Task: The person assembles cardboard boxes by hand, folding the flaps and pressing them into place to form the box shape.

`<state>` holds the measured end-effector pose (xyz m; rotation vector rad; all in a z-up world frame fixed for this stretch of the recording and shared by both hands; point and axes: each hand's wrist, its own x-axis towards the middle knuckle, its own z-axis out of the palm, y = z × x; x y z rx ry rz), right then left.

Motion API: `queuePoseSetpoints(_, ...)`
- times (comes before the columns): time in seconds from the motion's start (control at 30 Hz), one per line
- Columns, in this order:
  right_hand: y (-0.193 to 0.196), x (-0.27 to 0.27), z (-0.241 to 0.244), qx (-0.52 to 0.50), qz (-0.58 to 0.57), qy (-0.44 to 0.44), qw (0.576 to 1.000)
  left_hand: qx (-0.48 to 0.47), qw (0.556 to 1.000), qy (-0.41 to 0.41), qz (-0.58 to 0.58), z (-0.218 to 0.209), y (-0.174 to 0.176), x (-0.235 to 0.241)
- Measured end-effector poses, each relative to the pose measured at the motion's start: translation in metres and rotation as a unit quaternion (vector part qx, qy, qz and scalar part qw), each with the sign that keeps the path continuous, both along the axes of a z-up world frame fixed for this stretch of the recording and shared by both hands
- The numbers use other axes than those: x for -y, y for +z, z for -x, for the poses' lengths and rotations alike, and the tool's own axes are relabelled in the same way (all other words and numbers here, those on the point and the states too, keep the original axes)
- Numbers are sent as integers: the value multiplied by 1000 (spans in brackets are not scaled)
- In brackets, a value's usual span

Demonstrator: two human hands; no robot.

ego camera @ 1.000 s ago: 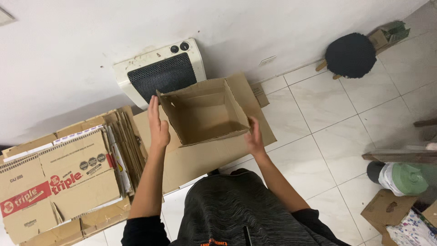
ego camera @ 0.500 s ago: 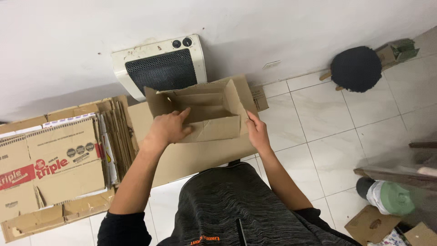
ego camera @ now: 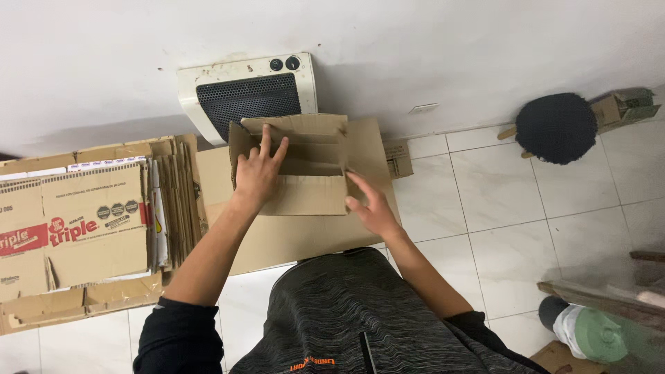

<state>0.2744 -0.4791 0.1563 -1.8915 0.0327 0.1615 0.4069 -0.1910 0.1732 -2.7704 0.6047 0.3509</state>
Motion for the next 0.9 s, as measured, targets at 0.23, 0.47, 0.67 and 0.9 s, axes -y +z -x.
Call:
queuePoseSetpoints(0.23,16,-35,-32,46,239,201,949,236,963,-6,126,35,16,-29)
queuePoseSetpoints(0.47,-3,-42,-72,157,377,113,906,38,870,295,393,56,10,-76)
queuePoseSetpoints(0.67,0,-59,-124,255,431,128,856,5,844,319,432,83,44,-70)
queuePoseSetpoints(0.9,-11,-84,-111,163,405,277,856,-39,861,285,420,79,20,-85)
